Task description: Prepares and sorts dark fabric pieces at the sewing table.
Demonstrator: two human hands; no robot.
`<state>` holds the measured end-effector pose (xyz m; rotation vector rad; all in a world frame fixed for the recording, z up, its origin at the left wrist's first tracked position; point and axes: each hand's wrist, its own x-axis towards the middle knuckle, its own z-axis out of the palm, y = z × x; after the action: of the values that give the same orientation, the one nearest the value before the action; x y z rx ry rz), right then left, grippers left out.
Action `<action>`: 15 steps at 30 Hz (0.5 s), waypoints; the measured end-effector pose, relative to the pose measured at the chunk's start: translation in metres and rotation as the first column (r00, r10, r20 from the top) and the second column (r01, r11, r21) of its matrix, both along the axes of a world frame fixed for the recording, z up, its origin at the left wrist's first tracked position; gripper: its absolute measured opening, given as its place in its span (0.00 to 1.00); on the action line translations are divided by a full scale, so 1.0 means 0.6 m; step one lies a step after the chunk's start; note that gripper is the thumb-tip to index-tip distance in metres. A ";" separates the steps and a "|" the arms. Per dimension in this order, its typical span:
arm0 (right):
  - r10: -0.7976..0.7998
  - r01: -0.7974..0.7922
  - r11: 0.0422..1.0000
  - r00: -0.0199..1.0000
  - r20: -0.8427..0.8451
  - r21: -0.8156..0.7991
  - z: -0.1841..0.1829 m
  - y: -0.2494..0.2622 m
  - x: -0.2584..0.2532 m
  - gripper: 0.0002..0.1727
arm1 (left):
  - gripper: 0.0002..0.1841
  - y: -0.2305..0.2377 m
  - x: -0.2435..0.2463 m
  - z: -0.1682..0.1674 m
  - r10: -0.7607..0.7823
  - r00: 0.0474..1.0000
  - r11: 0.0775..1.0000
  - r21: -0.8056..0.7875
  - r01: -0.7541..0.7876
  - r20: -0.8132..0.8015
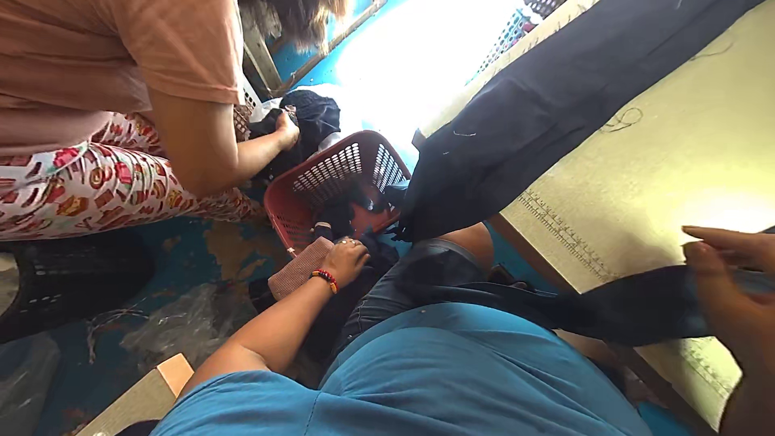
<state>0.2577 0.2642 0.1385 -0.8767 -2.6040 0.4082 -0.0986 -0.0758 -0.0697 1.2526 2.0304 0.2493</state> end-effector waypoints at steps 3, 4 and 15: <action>-0.035 0.035 0.999 0.999 0.003 0.010 -0.039 0.003 -0.004 0.20 | 0.18 -0.038 -0.033 -0.020 0.105 0.978 0.993 0.073 -0.093 -0.180; -0.050 0.050 0.998 0.999 0.010 0.023 -0.043 -0.002 -0.010 0.20 | 0.19 -0.053 -0.041 -0.025 0.133 0.967 0.991 0.046 -0.126 -0.216; -0.107 0.101 0.988 0.993 0.052 0.117 -0.046 -0.018 -0.027 0.19 | 0.27 -0.096 -0.026 -0.068 0.200 0.905 0.956 -0.128 -0.265 -0.376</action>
<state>0.2417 0.2536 0.1107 -0.9936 -2.5905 0.2064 -0.1142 -0.1336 -0.1103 0.9965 2.4616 -0.0571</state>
